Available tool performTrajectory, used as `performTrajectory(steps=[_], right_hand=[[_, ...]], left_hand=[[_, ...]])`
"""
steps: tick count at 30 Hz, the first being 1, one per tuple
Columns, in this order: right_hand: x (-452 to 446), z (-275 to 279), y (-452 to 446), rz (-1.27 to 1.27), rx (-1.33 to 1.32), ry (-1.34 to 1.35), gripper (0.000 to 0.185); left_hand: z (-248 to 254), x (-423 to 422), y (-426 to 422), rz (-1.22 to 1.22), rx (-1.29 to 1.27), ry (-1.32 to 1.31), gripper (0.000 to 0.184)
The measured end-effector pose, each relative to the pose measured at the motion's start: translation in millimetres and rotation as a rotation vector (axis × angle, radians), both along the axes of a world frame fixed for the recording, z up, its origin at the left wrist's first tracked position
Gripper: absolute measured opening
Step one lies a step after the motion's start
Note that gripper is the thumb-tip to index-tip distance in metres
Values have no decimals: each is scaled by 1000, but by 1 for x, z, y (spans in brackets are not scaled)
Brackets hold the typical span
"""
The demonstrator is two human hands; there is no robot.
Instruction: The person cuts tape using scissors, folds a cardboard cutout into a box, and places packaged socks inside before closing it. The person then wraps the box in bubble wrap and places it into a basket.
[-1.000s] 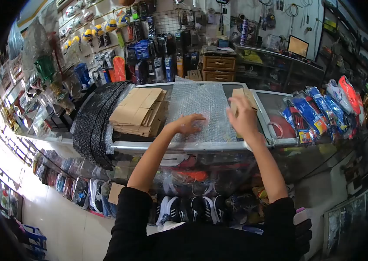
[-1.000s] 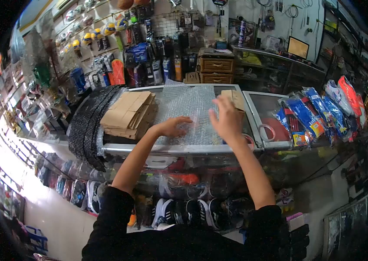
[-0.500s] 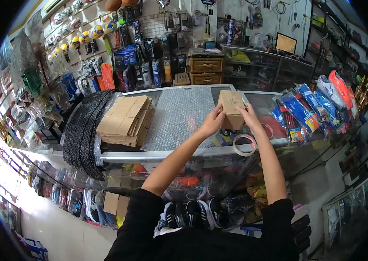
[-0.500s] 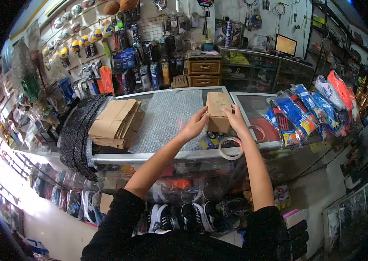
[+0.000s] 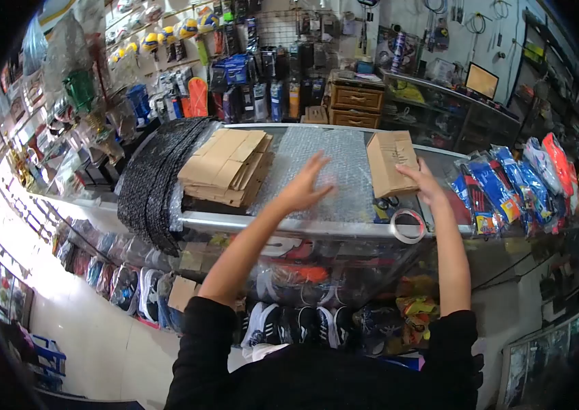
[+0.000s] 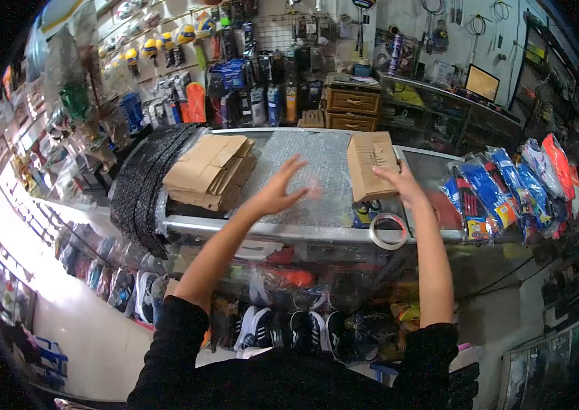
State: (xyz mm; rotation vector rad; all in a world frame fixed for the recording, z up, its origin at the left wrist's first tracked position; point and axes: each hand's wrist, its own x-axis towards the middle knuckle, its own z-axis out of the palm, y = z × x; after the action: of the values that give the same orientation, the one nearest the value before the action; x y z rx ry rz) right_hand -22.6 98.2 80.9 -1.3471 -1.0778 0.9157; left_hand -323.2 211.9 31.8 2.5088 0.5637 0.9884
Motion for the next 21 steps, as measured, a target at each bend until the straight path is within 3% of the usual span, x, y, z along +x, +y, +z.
performTrajectory(steps=[5,10,15,18,19,21], right_hand=[[-15,27,21,236,116,21,78],[-57,45,38,585,35,-294,74],[-94,47,65,916,-210,-545,61],[-106,36,75,977,-303,-528,56],[-108,32,78,994,-301,-523,54],[-110,29,79,978,-290,-544,55]], left_hand=[[-13,-78,0,198,-134,478,83],[-32,-76,-50,371,-29,527,99],[-34,-78,-62,429,-34,509,102],[-36,-82,-62,386,-33,159,104],[-37,-86,-63,390,-41,155,104],[-31,-94,-65,215,-45,-169,103]])
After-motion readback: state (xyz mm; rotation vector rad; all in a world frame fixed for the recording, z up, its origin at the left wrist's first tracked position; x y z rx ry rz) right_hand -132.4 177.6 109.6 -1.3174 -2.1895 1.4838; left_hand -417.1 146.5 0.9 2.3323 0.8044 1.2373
